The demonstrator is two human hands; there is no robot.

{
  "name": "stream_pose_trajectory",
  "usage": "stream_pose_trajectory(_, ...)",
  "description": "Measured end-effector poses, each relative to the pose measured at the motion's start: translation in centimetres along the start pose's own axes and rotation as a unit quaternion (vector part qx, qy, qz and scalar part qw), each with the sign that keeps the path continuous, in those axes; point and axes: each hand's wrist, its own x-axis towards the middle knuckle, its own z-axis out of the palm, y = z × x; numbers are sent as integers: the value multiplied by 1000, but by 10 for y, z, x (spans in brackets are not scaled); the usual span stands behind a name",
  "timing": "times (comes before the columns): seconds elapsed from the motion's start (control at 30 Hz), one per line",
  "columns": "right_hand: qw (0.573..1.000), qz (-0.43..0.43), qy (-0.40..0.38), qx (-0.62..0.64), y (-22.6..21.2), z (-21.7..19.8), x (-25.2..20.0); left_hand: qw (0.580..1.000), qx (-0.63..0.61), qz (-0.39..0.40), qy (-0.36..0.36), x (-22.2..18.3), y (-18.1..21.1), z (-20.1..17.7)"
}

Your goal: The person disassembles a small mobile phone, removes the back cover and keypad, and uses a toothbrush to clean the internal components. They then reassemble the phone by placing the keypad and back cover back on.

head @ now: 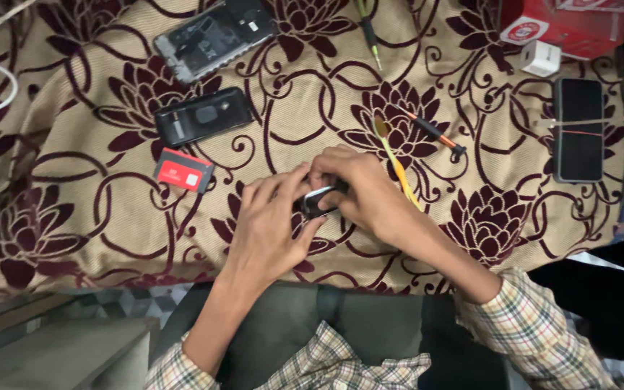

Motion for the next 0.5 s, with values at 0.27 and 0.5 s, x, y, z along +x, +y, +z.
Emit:
stream_pose_trajectory(0.27, 1000, -2, -4, -25, -1, 4, -3, 999, 10, 32, 24, -10, -2, 3)
stream_pose_trajectory(0.5, 999, -21, -25, 17, 9, -5, -1, 999, -10, -41, 2, -12, -1, 3)
